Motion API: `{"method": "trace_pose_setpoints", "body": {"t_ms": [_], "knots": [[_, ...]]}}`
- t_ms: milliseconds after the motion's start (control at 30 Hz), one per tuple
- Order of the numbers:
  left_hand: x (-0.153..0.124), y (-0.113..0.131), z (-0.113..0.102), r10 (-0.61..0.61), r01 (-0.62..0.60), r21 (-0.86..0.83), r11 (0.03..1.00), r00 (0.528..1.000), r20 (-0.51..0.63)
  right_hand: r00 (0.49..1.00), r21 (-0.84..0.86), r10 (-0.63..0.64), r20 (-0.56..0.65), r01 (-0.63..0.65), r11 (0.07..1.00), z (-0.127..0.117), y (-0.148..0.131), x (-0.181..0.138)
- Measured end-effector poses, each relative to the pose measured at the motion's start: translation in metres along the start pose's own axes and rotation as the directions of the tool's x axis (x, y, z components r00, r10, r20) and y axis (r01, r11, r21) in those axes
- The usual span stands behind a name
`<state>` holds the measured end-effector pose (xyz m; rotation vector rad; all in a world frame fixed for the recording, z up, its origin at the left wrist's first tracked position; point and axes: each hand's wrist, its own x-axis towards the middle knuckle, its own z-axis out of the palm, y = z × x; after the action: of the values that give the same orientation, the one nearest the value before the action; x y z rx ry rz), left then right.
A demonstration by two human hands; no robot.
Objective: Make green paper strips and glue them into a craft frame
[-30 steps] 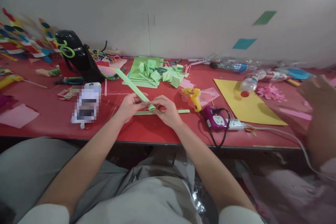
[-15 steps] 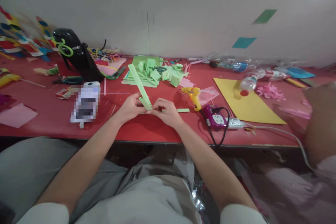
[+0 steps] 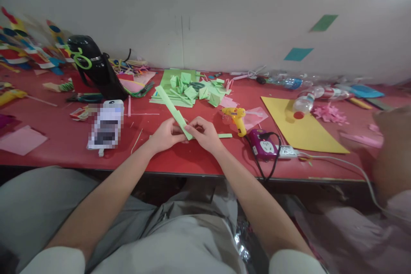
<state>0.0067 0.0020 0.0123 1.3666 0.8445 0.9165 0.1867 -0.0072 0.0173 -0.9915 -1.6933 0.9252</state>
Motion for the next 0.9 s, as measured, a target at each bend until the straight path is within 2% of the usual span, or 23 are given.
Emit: {"method": "trace_pose_setpoints", "body": {"t_ms": [200, 433, 600, 700, 800, 900], "knots": [[0.0, -0.005, 0.0, 0.026, -0.022, -0.046, 0.999, 0.995, 0.094, 1.0, 0.002, 0.008, -0.007, -0.008, 1.0, 0.001, -0.001, -0.001], [-0.002, 0.001, 0.001, -0.007, 0.015, -0.055, 0.998, 0.991, 0.133, 0.996, 0.037, 0.037, -0.079, -0.034, 0.999, 0.004, 0.005, 0.0], [-0.004, 0.009, 0.001, -0.019, 0.035, -0.107, 0.994, 0.989, 0.146, 0.999, 0.021, -0.03, 0.022, 0.03, 0.999, 0.004, 0.007, 0.001], [-0.002, 0.01, 0.001, -0.029, 0.048, -0.122, 0.991, 0.987, 0.159, 0.998, 0.021, -0.065, 0.007, 0.065, 0.998, 0.004, 0.008, 0.001], [-0.002, 0.009, 0.001, -0.048, 0.066, -0.095, 0.993, 0.981, 0.189, 1.0, 0.074, -0.015, -0.006, 0.015, 0.997, 0.004, 0.006, 0.0], [-0.003, 0.009, 0.001, -0.076, 0.094, -0.057, 0.994, 0.963, 0.259, 0.995, 0.181, 0.1, 0.022, -0.102, 0.978, 0.003, 0.004, 0.0]]}}
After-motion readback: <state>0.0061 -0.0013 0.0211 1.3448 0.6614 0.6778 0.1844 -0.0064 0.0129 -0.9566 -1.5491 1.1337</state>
